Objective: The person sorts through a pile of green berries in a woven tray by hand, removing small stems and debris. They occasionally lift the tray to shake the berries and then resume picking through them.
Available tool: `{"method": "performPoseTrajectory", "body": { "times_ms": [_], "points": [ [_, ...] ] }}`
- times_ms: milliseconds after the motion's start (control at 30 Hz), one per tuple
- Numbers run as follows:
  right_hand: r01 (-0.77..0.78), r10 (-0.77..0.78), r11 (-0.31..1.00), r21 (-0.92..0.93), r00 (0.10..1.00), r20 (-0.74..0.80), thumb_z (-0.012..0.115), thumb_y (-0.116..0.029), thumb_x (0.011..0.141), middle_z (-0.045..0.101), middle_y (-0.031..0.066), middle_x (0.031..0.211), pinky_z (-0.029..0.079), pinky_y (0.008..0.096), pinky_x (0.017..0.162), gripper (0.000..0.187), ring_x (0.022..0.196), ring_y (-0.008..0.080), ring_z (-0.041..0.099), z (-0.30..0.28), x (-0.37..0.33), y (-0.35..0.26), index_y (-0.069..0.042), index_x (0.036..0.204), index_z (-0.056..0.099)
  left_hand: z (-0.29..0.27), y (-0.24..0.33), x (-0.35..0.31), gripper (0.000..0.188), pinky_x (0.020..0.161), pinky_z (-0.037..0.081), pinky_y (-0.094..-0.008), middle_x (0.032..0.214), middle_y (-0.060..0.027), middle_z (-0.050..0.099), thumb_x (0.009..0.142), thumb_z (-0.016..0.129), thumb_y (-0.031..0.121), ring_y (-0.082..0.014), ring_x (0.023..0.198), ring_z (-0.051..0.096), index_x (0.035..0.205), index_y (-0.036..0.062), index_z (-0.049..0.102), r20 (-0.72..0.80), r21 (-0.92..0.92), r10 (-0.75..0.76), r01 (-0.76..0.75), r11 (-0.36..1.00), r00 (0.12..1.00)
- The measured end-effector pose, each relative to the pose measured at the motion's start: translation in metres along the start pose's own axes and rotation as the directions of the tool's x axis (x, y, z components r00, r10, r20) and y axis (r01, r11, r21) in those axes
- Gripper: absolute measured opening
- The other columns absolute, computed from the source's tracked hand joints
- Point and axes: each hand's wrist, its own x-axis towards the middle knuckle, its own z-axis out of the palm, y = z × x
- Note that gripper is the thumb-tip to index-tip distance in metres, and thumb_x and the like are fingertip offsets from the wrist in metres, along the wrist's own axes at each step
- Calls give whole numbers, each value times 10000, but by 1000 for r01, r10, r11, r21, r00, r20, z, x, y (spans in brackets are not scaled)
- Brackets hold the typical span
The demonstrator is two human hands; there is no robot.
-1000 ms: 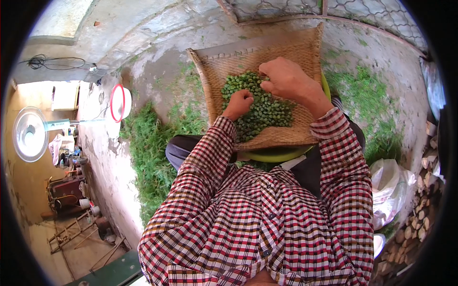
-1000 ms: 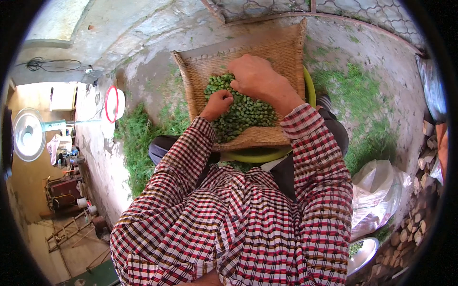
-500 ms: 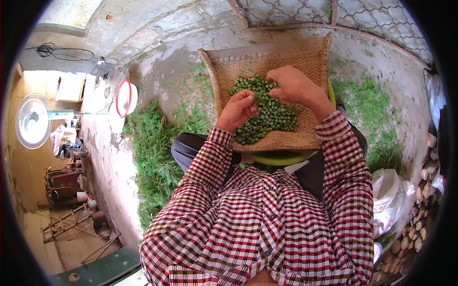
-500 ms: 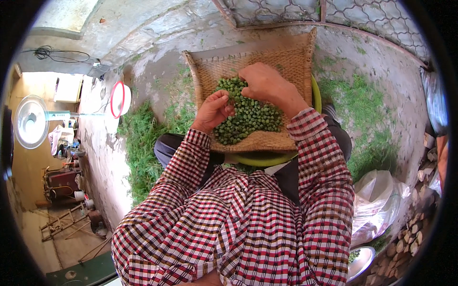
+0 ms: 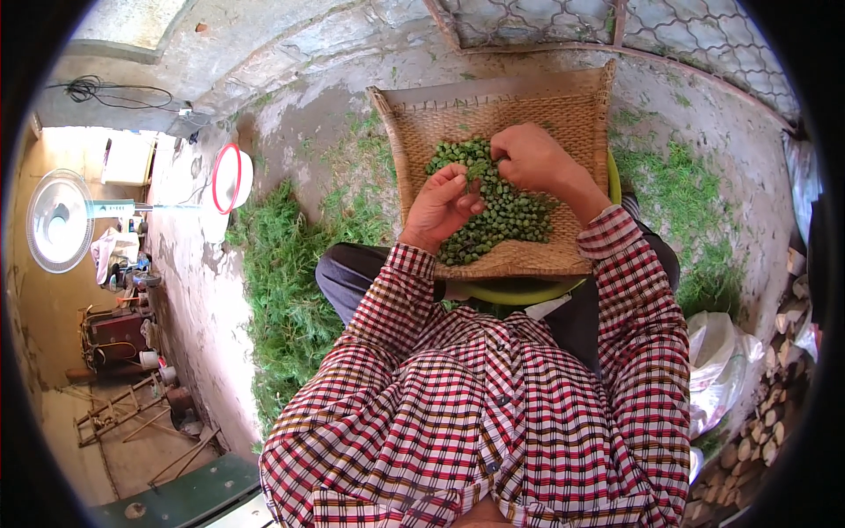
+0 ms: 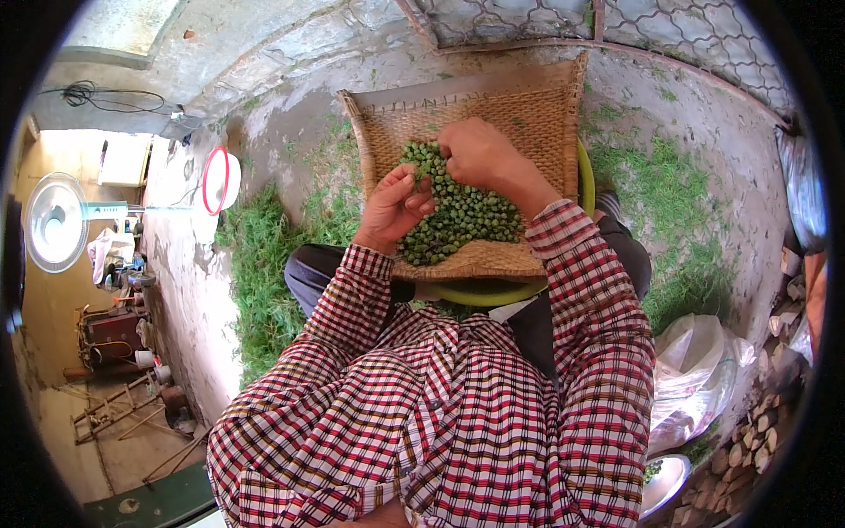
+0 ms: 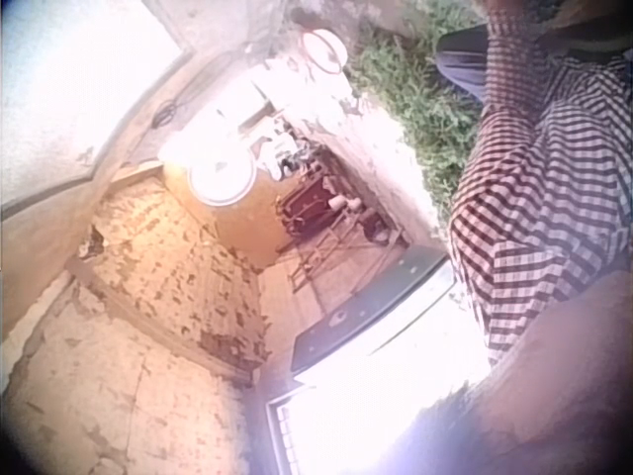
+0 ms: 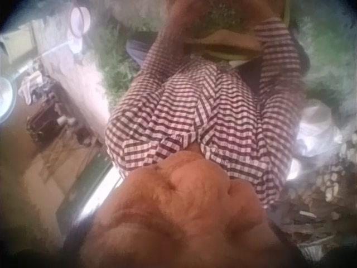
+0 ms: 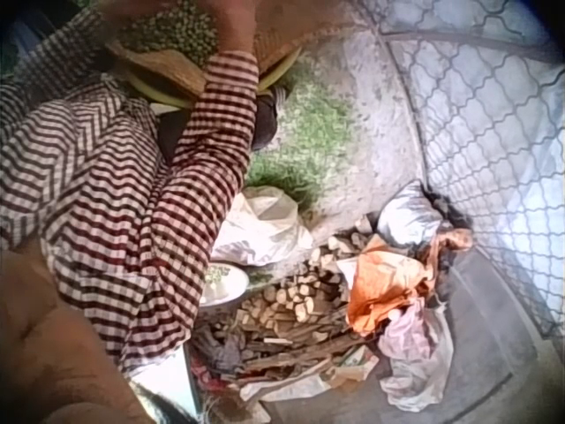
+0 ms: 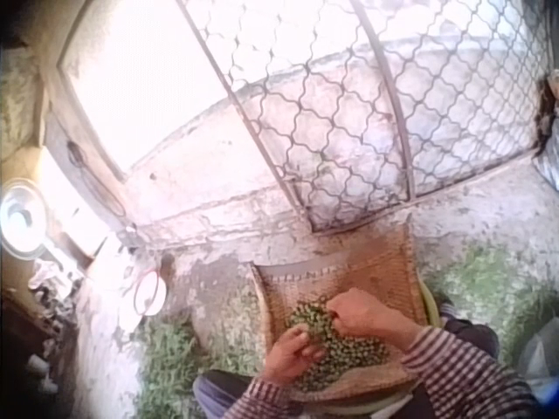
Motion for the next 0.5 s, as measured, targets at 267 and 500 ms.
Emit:
{"method": "performPoseTrajectory", "body": {
  "times_ms": [267, 500],
  "points": [
    [-233, 314, 888, -397, 937, 151, 542, -39, 678, 597, 176, 805, 460, 448, 708, 116, 818, 354, 572, -7, -4, -8, -21, 783, 588, -76, 93, -63, 266, 619, 502, -368, 827, -89, 610, 737, 665, 147, -203, 660, 576, 972, 52, 583, -347, 931, 623, 337, 139, 701],
    [-218, 284, 892, -397, 952, 116, 569, -94, 701, 598, 175, 863, 457, 447, 749, 143, 859, 350, 567, -8, -1, -7, -24, 826, 579, -82, 75, -68, 413, 846, 443, -390, 1075, -159, 552, 671, 694, 191, -309, 988, 532, 1045, 55, 582, -27, 679, 476, 365, -637, 879]
  ]
}}
